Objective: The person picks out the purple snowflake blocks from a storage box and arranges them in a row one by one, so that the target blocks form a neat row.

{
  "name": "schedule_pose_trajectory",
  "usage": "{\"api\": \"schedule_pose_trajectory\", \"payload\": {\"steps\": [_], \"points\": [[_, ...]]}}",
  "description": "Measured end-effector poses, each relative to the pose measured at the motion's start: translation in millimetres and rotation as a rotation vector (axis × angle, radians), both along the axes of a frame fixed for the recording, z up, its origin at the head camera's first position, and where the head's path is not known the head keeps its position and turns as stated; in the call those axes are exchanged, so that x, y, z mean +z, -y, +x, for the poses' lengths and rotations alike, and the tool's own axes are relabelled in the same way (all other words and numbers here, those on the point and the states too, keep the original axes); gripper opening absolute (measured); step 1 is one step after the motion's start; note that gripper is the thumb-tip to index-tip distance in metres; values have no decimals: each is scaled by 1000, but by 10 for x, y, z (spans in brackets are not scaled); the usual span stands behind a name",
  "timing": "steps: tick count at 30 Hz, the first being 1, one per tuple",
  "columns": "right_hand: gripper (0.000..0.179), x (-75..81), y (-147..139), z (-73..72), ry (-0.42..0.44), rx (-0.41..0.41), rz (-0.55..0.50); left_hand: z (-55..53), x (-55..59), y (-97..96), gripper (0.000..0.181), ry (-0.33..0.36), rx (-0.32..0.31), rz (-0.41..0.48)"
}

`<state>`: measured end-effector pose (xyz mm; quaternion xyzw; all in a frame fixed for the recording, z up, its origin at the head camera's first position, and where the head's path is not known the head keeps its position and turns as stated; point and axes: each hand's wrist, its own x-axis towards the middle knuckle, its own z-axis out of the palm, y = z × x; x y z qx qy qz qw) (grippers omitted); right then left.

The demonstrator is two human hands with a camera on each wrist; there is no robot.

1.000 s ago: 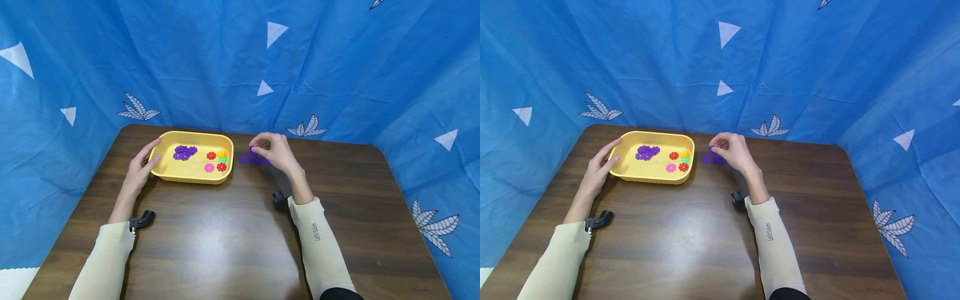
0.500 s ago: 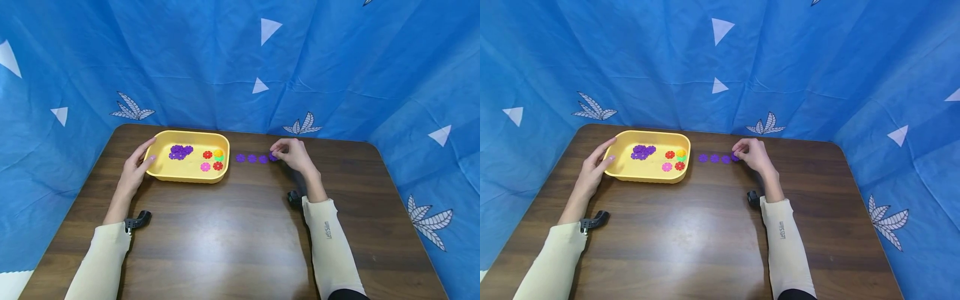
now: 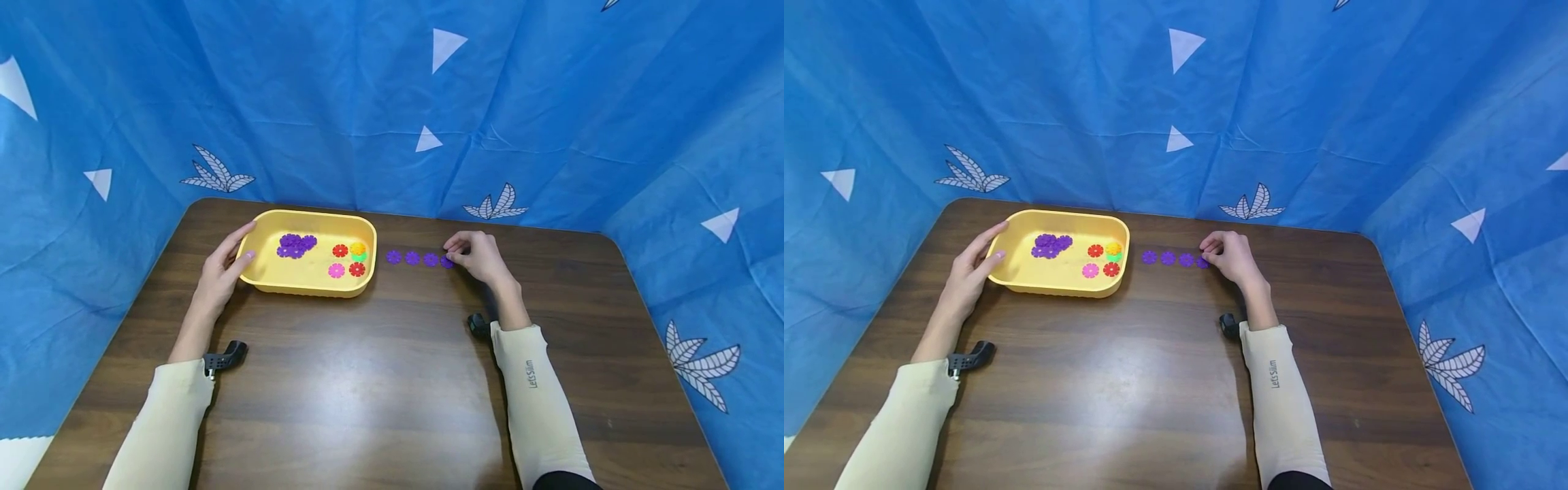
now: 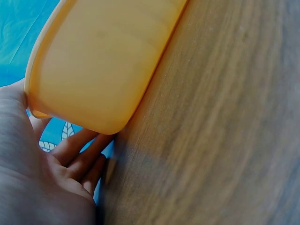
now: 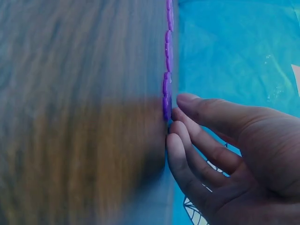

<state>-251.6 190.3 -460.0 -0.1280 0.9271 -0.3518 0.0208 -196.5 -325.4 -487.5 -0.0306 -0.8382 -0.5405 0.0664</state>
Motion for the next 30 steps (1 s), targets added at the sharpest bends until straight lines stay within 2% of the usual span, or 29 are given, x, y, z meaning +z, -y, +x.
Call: {"api": "schedule_pose_trajectory", "payload": {"steps": [10,20,30], "points": [[10,34,116,-22,-172,-42,-26,1,43,-17,55,-20,-16,14],[10,144,500,-50,-186,34,-27,29,29,-10,55,-35,-14,25],[10,272,983,-105,-249,62,-117,38,48,-16,55,-28,-21,34]]}}
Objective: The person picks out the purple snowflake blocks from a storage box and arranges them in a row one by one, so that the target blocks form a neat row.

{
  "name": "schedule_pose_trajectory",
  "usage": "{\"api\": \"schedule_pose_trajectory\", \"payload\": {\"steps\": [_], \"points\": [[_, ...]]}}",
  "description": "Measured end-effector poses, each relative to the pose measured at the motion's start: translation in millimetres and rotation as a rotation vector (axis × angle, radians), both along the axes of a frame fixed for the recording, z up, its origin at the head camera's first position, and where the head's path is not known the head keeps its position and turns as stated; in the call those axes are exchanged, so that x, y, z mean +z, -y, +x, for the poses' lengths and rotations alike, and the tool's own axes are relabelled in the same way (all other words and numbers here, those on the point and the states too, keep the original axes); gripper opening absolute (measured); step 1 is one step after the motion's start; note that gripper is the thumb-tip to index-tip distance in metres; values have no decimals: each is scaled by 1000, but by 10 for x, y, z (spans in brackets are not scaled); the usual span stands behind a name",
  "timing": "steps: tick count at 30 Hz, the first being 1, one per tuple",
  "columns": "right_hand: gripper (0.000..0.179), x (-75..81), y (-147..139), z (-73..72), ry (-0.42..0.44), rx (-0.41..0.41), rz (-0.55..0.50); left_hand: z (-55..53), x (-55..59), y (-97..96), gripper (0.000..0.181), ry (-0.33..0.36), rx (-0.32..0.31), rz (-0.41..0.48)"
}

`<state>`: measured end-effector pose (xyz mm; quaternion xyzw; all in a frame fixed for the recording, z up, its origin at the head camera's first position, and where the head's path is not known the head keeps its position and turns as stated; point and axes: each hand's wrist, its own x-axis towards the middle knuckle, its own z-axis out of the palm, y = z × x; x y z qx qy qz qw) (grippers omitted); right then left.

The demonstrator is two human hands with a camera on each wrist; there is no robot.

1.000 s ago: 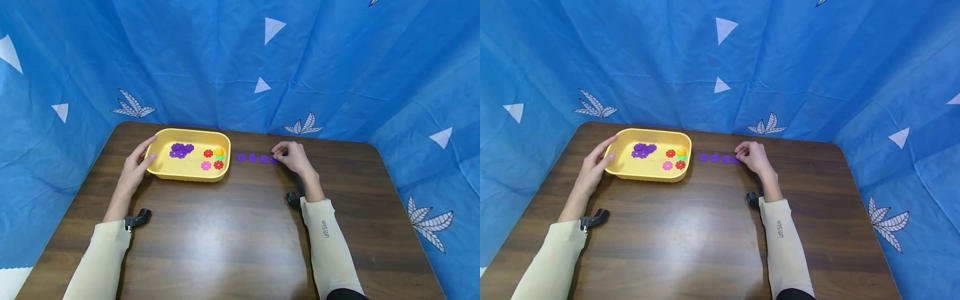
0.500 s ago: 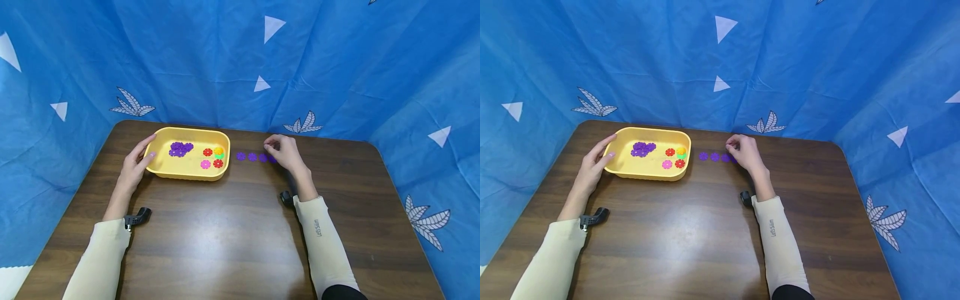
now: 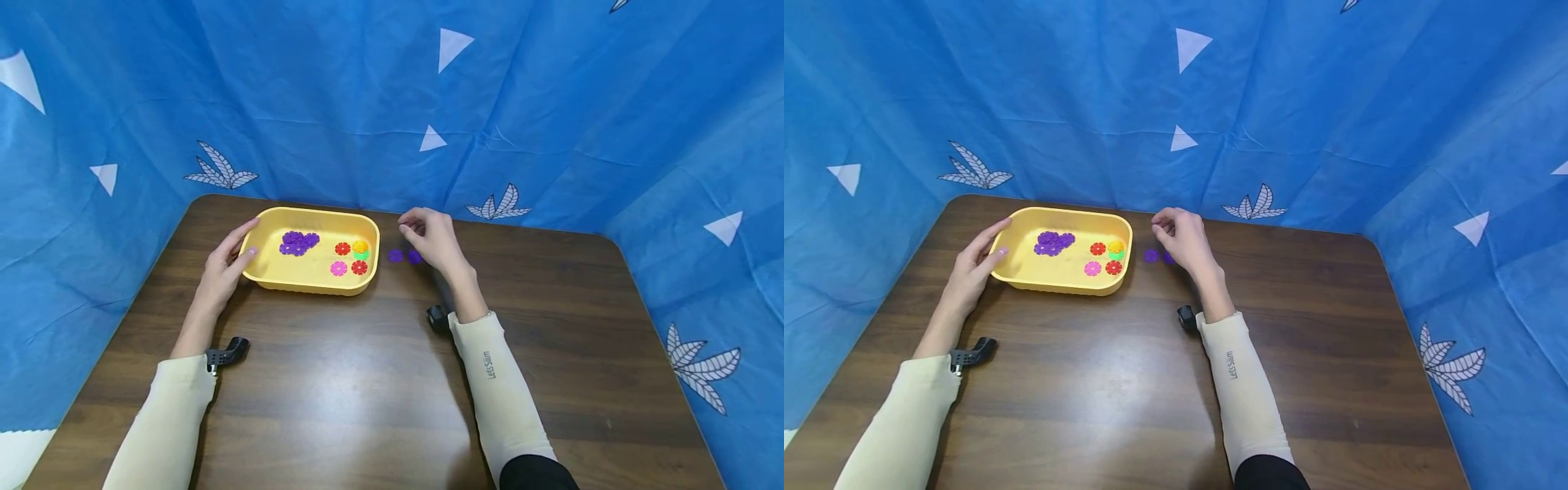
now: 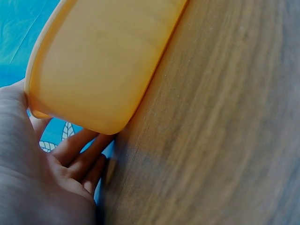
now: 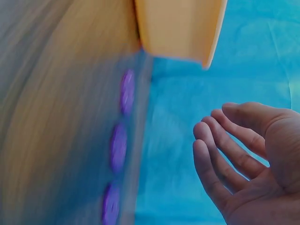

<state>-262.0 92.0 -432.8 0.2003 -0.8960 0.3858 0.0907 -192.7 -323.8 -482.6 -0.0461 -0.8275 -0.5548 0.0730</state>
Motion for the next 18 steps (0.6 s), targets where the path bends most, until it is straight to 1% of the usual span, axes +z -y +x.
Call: {"api": "schedule_pose_trajectory", "payload": {"steps": [8,11,14,18], "points": [[13,107,420,-16,-5,69,-51,-7,-20,10,55,9,5,-5],[14,129,562,-19,2,89,-49,0,-23,13,55,17,11,-7],[16,129,696,-23,21,114,-38,0,-21,11,55,18,11,-7],[19,98,879,-32,73,176,-29,-4,-26,-4,56,12,4,-8]]}}
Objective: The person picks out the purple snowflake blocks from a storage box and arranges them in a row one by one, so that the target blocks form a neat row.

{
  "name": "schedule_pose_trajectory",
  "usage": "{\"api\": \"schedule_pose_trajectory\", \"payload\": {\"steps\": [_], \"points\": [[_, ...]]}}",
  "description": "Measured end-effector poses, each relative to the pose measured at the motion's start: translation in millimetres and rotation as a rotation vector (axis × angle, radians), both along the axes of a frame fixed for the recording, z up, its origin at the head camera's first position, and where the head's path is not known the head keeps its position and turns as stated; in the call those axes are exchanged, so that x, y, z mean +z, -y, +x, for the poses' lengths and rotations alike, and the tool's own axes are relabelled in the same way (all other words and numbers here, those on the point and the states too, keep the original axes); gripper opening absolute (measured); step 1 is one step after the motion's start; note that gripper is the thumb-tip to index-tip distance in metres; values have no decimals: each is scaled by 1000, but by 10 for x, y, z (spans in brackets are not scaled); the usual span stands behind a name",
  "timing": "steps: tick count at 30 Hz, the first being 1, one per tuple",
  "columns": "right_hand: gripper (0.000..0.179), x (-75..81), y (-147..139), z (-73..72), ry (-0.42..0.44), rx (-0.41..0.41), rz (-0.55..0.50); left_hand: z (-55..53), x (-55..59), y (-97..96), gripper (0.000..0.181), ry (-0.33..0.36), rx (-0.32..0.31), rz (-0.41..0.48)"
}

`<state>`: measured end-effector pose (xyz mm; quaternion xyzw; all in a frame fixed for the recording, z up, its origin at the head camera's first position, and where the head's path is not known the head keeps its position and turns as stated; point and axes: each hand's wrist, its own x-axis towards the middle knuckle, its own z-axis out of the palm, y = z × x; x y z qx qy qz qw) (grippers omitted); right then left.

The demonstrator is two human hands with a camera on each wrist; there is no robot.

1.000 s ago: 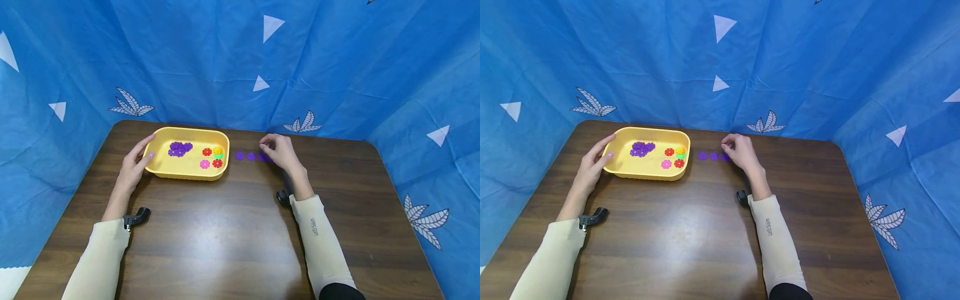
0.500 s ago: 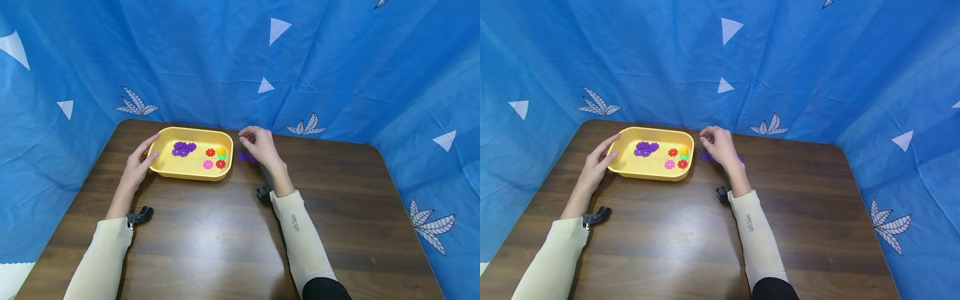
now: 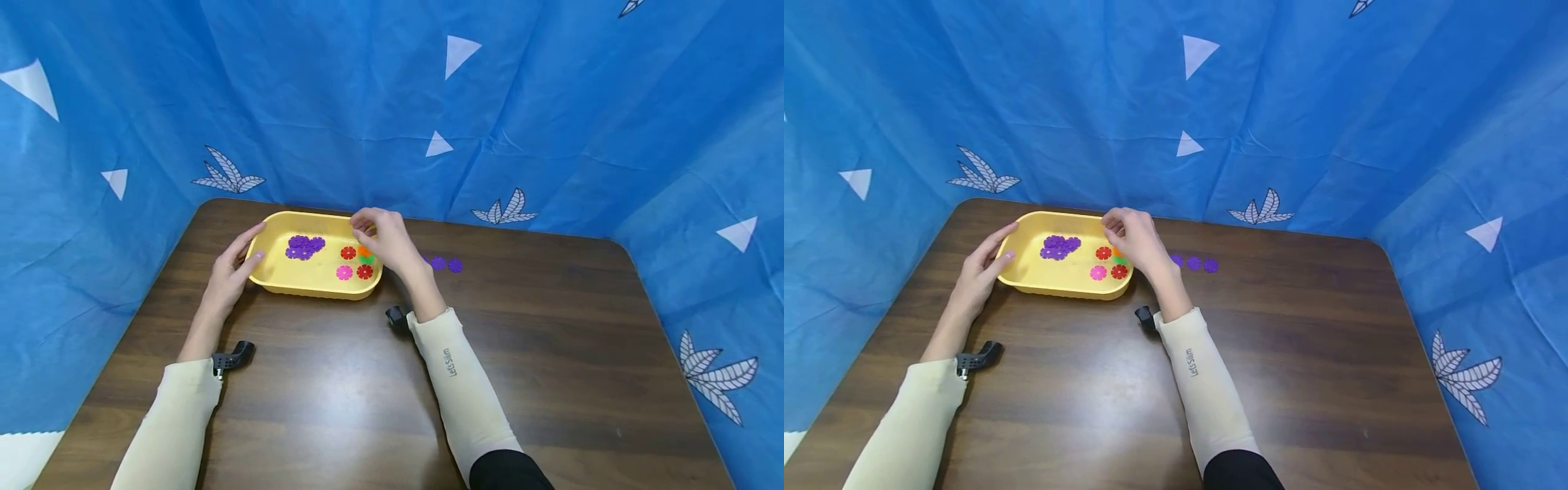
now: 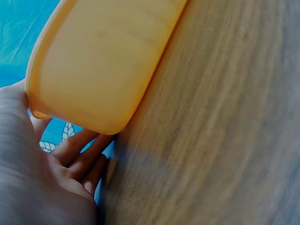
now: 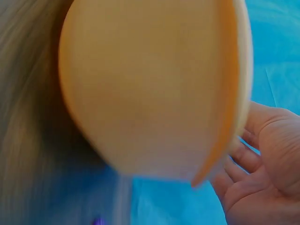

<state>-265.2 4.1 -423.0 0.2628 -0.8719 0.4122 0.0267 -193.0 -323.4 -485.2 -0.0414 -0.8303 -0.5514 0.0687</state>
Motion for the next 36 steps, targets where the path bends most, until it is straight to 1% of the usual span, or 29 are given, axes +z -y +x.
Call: {"api": "schedule_pose_trajectory", "payload": {"steps": [3,6,9,13,17,20,24,27,33,36], "points": [[23,-38,138,8,37,59,25,14,-25,-29,55,-12,-11,13],[26,-88,272,23,50,103,88,27,-52,-56,55,-23,-24,28],[31,-132,383,40,63,139,177,28,-66,-63,55,-19,-27,31],[40,-161,473,78,83,201,305,17,-56,-55,55,-18,-22,22],[43,-180,508,87,63,248,389,8,-28,-46,55,-22,-17,12],[38,-189,517,87,48,236,395,9,-12,-43,54,-23,-21,13],[26,-193,529,92,36,195,368,15,-3,-33,54,-27,-24,15],[22,-197,546,95,24,177,359,14,0,-22,54,-32,-23,16],[26,-205,588,103,-34,174,409,21,11,-2,54,-41,-21,25],[25,-205,603,112,-52,174,429,23,4,13,54,-42,-15,24]]}}
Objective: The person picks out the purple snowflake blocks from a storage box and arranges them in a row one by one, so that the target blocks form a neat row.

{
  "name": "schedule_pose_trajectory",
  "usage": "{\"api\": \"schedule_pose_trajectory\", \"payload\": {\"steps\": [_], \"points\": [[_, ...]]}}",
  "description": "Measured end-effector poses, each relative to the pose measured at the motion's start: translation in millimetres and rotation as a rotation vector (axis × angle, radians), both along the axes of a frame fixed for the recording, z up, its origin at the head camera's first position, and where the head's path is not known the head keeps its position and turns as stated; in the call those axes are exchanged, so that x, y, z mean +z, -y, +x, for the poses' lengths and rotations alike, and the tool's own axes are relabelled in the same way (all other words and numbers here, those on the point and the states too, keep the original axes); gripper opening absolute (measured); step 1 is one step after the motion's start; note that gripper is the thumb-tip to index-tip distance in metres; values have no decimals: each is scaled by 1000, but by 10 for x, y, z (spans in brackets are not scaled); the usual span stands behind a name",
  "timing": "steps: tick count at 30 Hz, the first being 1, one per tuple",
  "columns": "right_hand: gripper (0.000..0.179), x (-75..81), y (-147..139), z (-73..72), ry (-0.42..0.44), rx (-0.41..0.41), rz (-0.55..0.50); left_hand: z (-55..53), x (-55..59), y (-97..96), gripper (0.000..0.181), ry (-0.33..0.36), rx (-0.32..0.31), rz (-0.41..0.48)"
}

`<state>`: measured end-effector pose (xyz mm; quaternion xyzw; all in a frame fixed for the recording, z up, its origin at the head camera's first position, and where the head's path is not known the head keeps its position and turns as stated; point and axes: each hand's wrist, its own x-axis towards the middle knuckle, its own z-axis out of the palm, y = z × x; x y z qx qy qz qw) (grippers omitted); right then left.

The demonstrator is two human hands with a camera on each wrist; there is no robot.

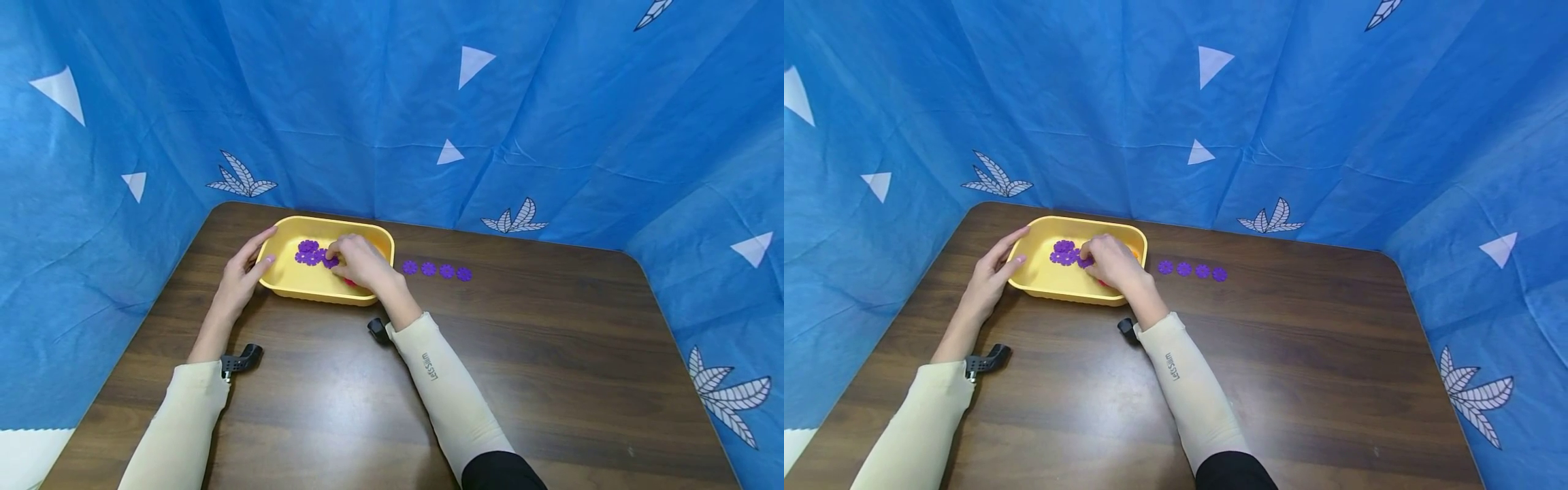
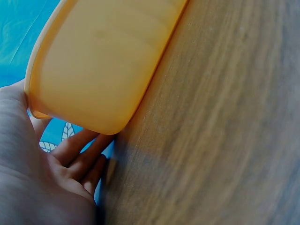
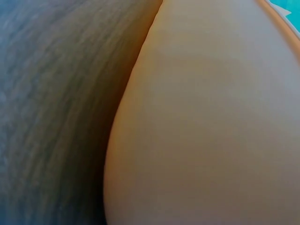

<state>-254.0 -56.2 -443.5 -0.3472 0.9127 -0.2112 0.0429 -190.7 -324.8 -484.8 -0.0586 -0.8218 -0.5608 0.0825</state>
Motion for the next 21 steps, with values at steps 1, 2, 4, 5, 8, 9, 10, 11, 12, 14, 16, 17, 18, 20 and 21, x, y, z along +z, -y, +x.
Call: {"api": "schedule_pose_trajectory", "payload": {"steps": [1,2,4,5,8,9,10,11,12,14,16,17,18,20,21], "points": [[24,-3,1,3,-3,-3,3,-2,-4,2,54,2,3,-3],[23,-7,3,5,-6,-6,7,-5,-10,4,54,3,5,-5],[20,-16,9,9,-14,-13,14,-9,-20,7,54,10,9,-11],[19,-22,13,10,-19,-17,20,-10,-24,8,54,13,11,-13],[16,-27,26,15,-26,-27,28,-7,-28,8,55,18,16,-20],[16,-24,30,19,-28,-30,29,-4,-27,6,55,18,15,-19],[16,-21,33,22,-29,-32,33,0,-25,4,54,16,13,-14],[16,-19,35,24,-28,-35,35,3,-20,1,54,13,10,-10],[16,-15,37,28,-27,-35,36,9,-16,-2,54,11,7,-6],[18,-13,38,31,-26,-33,40,18,-5,-10,53,6,-1,5],[21,-13,39,31,-22,-28,38,24,5,-15,52,1,-6,11],[23,-14,39,30,-21,-24,36,26,9,-17,52,-1,-8,10],[25,-15,40,28,-20,-19,34,26,11,-17,52,-3,-9,12],[29,-19,41,21,-18,-8,23,24,14,-16,53,-3,-7,9],[30,-18,42,18,-18,-3,20,21,15,-15,53,-2,-5,8]]}}
